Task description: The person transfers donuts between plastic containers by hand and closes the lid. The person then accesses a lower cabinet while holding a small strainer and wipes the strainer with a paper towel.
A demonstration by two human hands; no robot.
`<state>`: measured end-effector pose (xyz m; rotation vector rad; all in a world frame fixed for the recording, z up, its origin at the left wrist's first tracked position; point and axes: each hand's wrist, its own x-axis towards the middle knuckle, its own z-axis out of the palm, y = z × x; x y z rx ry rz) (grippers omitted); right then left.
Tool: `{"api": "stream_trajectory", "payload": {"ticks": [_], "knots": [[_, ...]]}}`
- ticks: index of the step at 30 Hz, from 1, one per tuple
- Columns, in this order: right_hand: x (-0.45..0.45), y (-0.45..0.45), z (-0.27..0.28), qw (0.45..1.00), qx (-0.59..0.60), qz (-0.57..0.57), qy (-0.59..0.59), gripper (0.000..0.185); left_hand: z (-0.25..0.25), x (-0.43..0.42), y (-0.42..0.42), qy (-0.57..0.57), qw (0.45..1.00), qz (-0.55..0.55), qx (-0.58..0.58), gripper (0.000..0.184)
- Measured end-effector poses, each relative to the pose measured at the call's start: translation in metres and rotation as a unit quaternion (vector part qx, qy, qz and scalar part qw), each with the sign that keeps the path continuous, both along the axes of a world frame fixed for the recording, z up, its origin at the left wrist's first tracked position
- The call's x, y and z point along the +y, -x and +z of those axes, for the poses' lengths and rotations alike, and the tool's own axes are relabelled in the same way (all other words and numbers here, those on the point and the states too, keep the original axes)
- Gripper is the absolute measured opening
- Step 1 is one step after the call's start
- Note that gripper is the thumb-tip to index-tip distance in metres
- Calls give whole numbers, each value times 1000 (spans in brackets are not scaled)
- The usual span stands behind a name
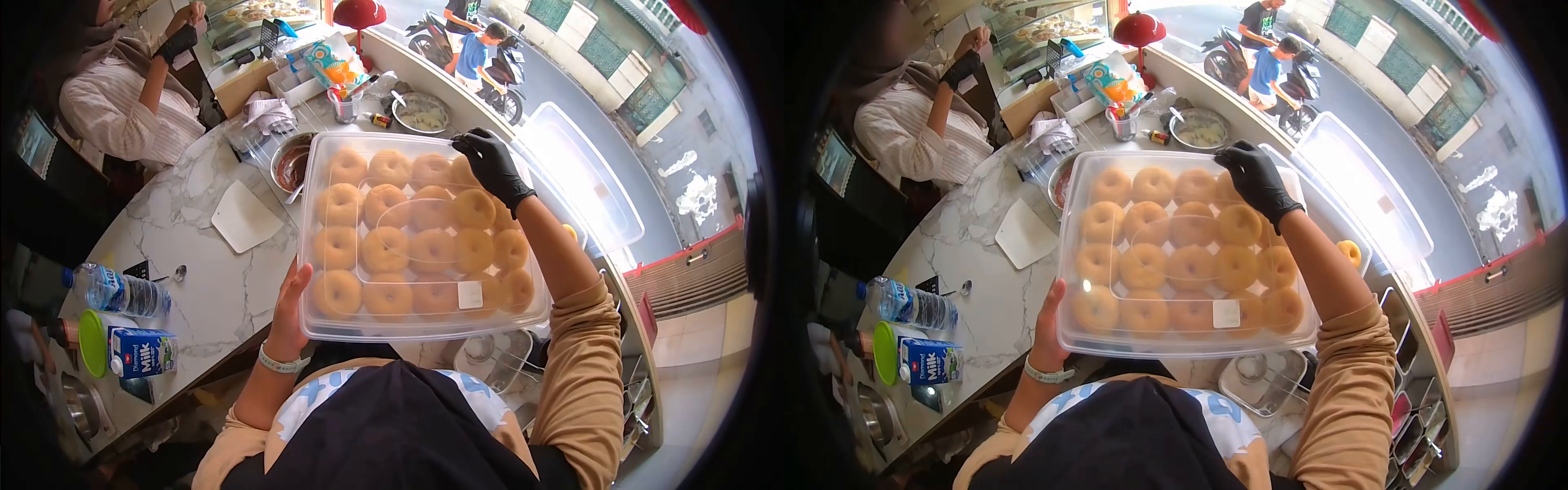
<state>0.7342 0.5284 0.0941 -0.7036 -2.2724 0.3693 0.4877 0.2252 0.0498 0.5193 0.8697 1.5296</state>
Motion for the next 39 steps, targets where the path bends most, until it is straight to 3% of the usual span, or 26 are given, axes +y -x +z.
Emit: {"api": "stream_trajectory", "payload": {"ticks": [4,13,16,22,25,28,31,33,35,37,39], "knots": [[5,-9,6,998,-24,-48,28,11,11,2,-3,-8,1000,0,5,62],[23,-3,-6,996,-61,-24,54,15,11,1,-2,-15,1000,-15,8,60],[9,1,19,951,-104,-84,279,17,19,2,-5,-22,1000,-7,15,57],[37,-1,2,952,-115,-53,279,21,12,13,-3,16,999,37,14,49],[8,6,15,946,-92,-140,279,21,10,15,-5,4,999,42,20,47],[7,-17,7,971,-192,-137,32,26,6,17,-6,9,999,52,5,47],[-18,-75,45,980,-80,-183,-20,31,-2,19,2,46,999,-5,-18,47],[-46,-131,71,975,-26,-216,51,34,-5,25,3,68,997,-38,-27,49],[-87,-178,83,902,-90,-397,141,37,-10,28,2,71,995,-44,-51,50],[-117,-227,58,830,-253,-476,145,43,-16,31,1,47,995,-23,-90,51],[-139,-263,18,778,-308,-473,276,57,-19,28,2,30,996,-15,-79,52]]}}
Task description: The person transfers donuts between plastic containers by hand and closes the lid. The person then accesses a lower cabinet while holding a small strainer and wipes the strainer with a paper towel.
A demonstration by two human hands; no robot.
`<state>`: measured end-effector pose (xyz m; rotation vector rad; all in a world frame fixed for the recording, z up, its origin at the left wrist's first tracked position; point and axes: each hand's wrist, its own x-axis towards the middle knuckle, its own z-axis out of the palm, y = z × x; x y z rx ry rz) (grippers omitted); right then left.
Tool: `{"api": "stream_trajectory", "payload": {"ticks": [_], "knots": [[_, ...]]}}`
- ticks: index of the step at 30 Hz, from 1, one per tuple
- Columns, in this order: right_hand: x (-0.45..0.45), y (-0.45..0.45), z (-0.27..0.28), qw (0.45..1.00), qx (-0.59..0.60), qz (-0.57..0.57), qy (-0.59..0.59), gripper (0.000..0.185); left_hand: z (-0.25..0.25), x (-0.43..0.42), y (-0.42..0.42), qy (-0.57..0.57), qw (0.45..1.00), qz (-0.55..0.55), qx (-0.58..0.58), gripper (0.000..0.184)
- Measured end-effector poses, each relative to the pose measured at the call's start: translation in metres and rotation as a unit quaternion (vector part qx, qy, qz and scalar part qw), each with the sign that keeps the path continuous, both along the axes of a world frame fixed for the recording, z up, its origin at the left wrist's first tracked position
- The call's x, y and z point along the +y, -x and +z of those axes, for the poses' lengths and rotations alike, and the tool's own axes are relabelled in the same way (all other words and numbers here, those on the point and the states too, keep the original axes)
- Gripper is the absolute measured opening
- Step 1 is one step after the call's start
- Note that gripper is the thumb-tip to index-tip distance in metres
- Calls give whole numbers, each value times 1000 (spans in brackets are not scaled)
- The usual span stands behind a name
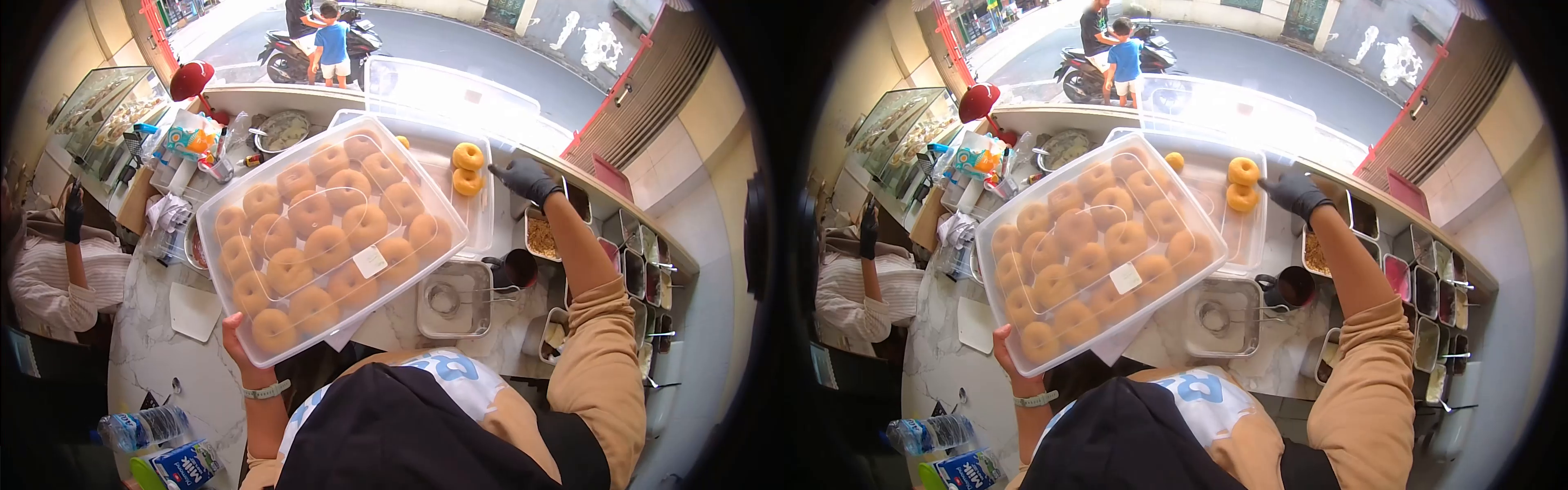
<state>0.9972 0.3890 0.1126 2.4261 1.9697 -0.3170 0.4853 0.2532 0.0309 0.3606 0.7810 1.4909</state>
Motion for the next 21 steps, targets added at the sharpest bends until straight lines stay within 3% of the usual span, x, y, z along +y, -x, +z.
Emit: {"api": "stream_trajectory", "payload": {"ticks": [2,4,7,14,16,17,19,21], "knots": [[-29,0,-27,961,227,-116,105,46,0,-1,5,-8,1000,8,3,52],[-40,-7,-78,908,398,-130,23,36,13,-8,19,-2,1000,19,0,52],[-43,-4,-94,843,510,-165,-38,34,24,-17,53,-41,999,19,25,52],[-57,-64,-45,880,422,-70,-207,20,71,-62,126,-48,992,104,62,54],[-76,-91,-22,914,247,108,-303,16,81,-71,125,-42,990,110,79,54],[-84,-97,-10,897,228,143,-351,16,84,-72,124,-43,990,101,86,55],[-100,-82,23,868,304,141,-366,18,79,-74,131,-39,991,95,88,55],[-108,-72,59,827,482,49,-285,19,53,-63,147,-33,992,95,75,56]]}}
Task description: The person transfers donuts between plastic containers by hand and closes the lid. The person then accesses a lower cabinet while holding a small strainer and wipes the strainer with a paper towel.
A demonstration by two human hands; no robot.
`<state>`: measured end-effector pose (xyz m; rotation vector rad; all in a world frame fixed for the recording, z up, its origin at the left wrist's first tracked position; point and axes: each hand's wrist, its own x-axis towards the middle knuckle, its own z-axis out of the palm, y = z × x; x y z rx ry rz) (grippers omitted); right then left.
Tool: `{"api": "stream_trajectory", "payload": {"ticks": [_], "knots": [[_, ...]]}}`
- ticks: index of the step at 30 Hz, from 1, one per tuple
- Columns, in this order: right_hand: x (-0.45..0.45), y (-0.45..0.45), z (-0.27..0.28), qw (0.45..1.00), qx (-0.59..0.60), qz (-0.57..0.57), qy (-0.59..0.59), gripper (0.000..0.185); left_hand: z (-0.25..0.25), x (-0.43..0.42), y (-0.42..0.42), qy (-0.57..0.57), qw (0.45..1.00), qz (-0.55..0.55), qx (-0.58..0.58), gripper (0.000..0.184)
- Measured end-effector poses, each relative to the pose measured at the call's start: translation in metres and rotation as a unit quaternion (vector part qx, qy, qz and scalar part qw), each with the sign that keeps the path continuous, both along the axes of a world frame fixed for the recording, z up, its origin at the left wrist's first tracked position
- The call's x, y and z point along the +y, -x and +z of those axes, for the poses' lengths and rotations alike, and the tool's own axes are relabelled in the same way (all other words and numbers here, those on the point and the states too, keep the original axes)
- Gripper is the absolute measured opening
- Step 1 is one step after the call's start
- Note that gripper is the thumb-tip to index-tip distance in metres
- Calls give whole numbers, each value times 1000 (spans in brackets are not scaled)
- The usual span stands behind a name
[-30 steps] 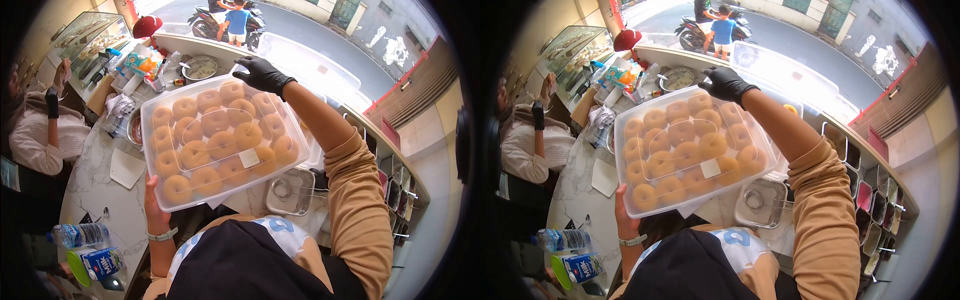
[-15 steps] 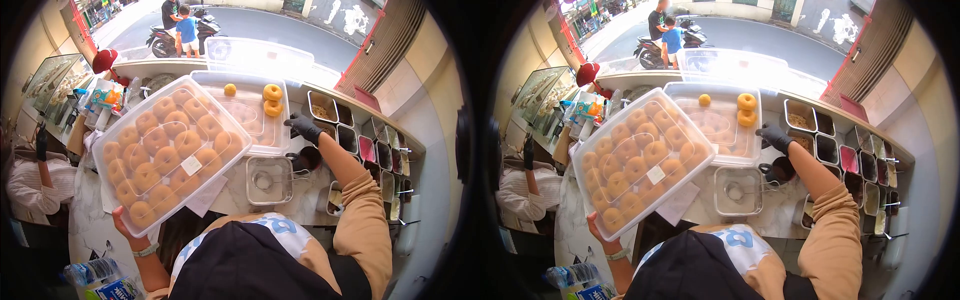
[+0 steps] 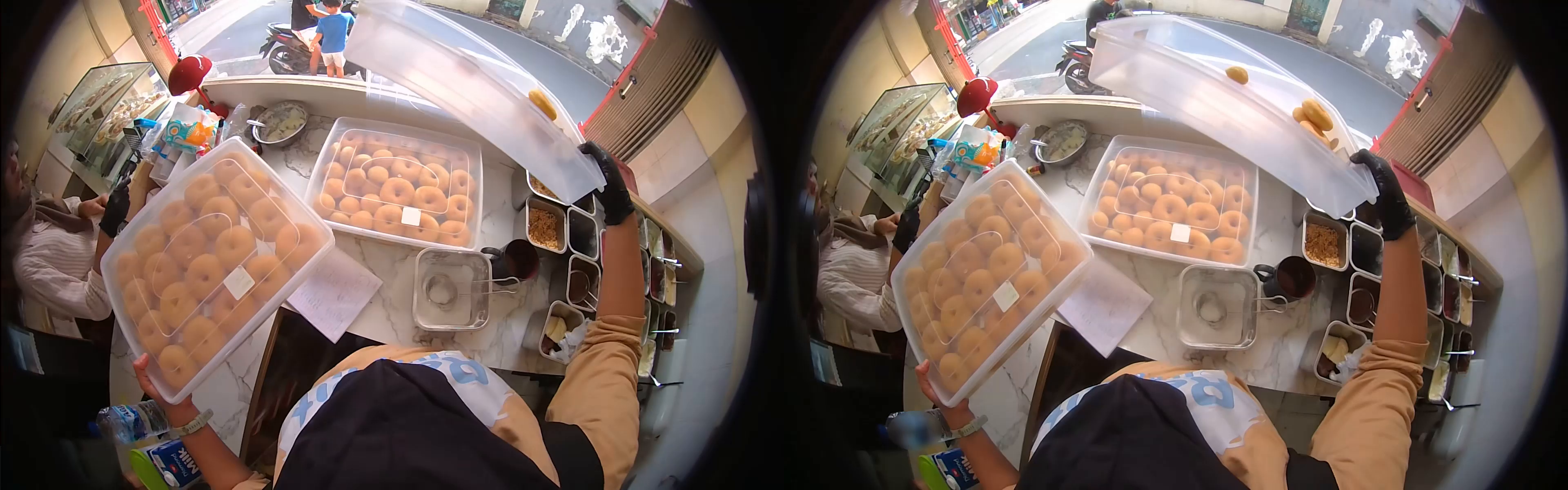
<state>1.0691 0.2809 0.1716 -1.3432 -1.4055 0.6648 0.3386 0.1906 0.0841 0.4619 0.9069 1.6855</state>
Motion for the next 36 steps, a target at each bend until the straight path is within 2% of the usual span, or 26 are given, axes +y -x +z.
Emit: {"api": "stream_trajectory", "payload": {"ticks": [2,3,5,7,9,11,14,17,20,22,23,25,26,29,32,33,35,36], "knots": [[12,-43,-12,999,4,27,29,18,-21,14,-9,7,1000,-11,4,55],[19,-65,-12,994,26,62,83,21,-28,24,-18,10,1000,-17,5,55],[35,-68,-19,986,-160,43,-16,18,-30,41,-52,19,999,-35,-10,53],[39,-57,-12,978,-205,28,-11,22,-48,75,-72,23,996,-77,-29,50],[44,-46,-13,891,-432,32,-136,18,-58,108,-91,35,991,-122,-46,48],[44,-36,-23,975,-216,23,-53,16,-60,137,-116,38,985,-161,-47,47],[38,-16,-22,996,-89,0,-1,15,-81,184,-142,39,972,-227,-35,44],[40,-20,-25,979,-199,27,-46,16,-73,215,-184,56,949,-307,-45,41],[33,-8,-23,987,-159,16,15,16,-77,248,-217,57,930,-362,-31,41],[34,-3,-26,989,37,-30,139,14,-76,268,-234,39,916,-400,-22,41],[31,0,-26,991,1,-24,134,14,-73,274,-242,14,920,-392,-15,39],[32,0,-32,980,77,-37,178,14,-66,287,-256,-37,927,-372,-3,35],[31,8,-35,976,121,-53,175,14,-98,315,-246,10,926,-377,-6,33],[16,41,-32,964,195,-74,167,14,-141,344,-235,-33,914,-404,33,43],[14,18,-67,992,19,-77,95,12,-102,319,-246,-66,920,-328,203,50],[12,21,-68,992,-47,-88,76,12,-89,321,-245,-91,923,-304,216,52],[12,29,-73,990,-46,-104,80,15,-67,332,-247,-135,925,-259,241,57],[12,32,-75,989,-49,-110,85,16,-55,335,-247,-133,914,-298,242,59]]}}
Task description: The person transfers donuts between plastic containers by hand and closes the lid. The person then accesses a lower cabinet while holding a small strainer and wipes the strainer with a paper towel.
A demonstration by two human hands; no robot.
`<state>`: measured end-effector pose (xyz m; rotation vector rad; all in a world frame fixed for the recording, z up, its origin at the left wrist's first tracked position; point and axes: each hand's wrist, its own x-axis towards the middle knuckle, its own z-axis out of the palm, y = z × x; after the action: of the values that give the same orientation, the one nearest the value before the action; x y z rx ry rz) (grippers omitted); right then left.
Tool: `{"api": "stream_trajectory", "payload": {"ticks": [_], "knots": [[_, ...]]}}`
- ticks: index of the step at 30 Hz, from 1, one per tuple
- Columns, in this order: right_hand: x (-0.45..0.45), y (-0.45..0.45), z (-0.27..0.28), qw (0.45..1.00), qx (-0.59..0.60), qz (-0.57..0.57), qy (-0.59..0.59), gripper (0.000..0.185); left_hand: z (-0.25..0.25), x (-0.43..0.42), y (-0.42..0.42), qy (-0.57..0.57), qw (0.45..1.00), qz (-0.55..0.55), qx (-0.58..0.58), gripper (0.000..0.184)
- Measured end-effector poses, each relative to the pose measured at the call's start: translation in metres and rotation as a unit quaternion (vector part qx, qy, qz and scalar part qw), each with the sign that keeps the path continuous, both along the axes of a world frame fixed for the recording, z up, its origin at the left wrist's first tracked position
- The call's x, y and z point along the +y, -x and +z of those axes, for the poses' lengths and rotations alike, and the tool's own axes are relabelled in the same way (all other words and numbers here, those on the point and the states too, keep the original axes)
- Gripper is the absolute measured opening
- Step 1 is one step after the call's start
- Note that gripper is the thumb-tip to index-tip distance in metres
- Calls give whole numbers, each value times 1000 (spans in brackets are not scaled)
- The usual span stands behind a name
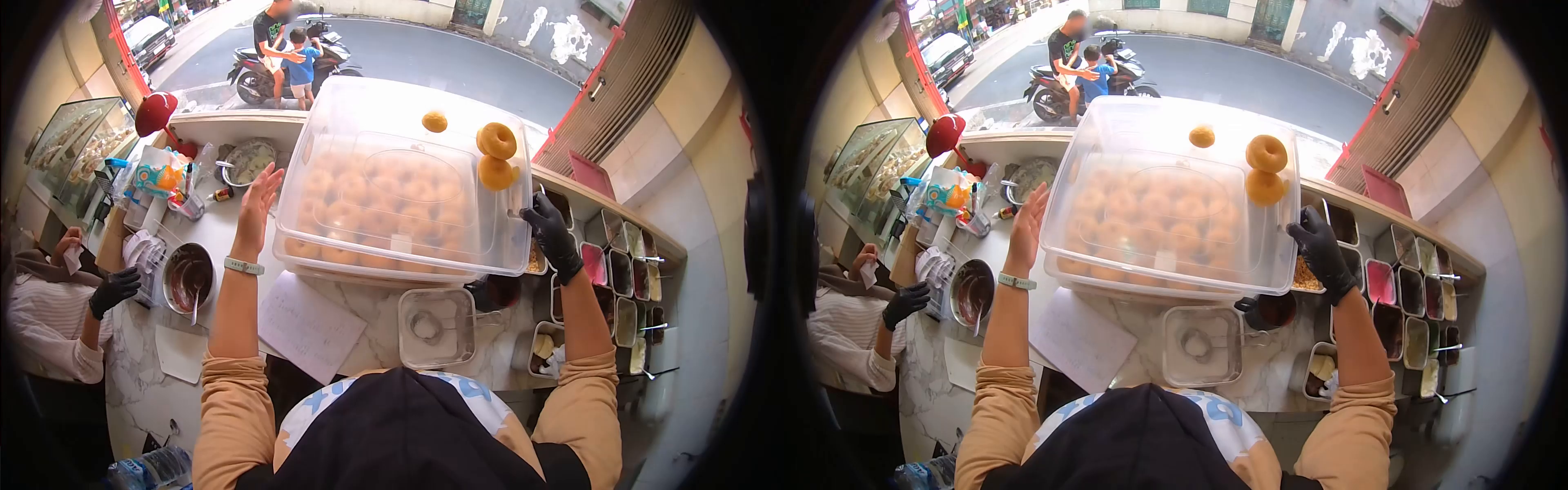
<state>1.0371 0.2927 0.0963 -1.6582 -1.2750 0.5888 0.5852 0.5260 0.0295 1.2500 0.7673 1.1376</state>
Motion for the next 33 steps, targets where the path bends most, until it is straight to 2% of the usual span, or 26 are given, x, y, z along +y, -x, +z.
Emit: {"api": "stream_trajectory", "payload": {"ticks": [2,5,7,8,11,12,15,16,17,19,20,22,23,24,27,28,31,32,33], "knots": [[2,5,-1,999,-40,-19,-4,17,26,13,-2,12,997,-76,15,63],[4,13,-3,992,-115,-40,-19,18,54,33,-26,42,989,-115,85,65],[2,16,-9,991,-125,-30,-20,17,65,53,-41,58,979,-187,48,65],[1,21,-10,997,-70,-23,-30,17,70,62,-49,64,972,-223,30,66],[-6,21,-20,991,-100,-49,80,16,92,70,-71,118,964,-226,70,70],[-7,19,-28,994,-56,-41,84,16,84,89,-77,130,956,-252,76,75],[-7,25,-34,998,55,-8,41,16,71,122,-98,81,976,-80,185,74],[-5,25,-33,997,54,-15,50,16,73,134,-102,39,976,-35,213,70],[-1,27,-29,997,42,-13,59,16,77,137,-109,-85,965,29,247,71],[5,33,-19,996,20,-11,82,17,81,139,-122,-323,887,150,294,75],[11,32,-25,996,63,8,70,18,84,141,-130,-360,872,128,306,70],[18,32,-32,995,66,2,70,18,93,148,-142,-432,836,87,327,61],[22,34,-31,995,68,0,69,19,99,148,-146,-467,815,67,337,56],[25,35,-30,995,57,-7,82,23,108,138,-150,-479,801,29,357,41],[34,43,-31,996,-62,-23,68,28,117,135,-159,-485,794,53,362,32],[37,44,-32,990,-110,-39,80,31,121,134,-160,-519,793,71,310,30],[35,52,-26,990,-97,-85,53,33,157,117,-149,-534,787,94,295,29],[32,50,-16,985,-111,-91,96,39,170,108,-142,-546,784,106,275,28],[32,42,-15,991,-66,-98,55,41,183,98,-133,-559,780,120,255,27]]}}
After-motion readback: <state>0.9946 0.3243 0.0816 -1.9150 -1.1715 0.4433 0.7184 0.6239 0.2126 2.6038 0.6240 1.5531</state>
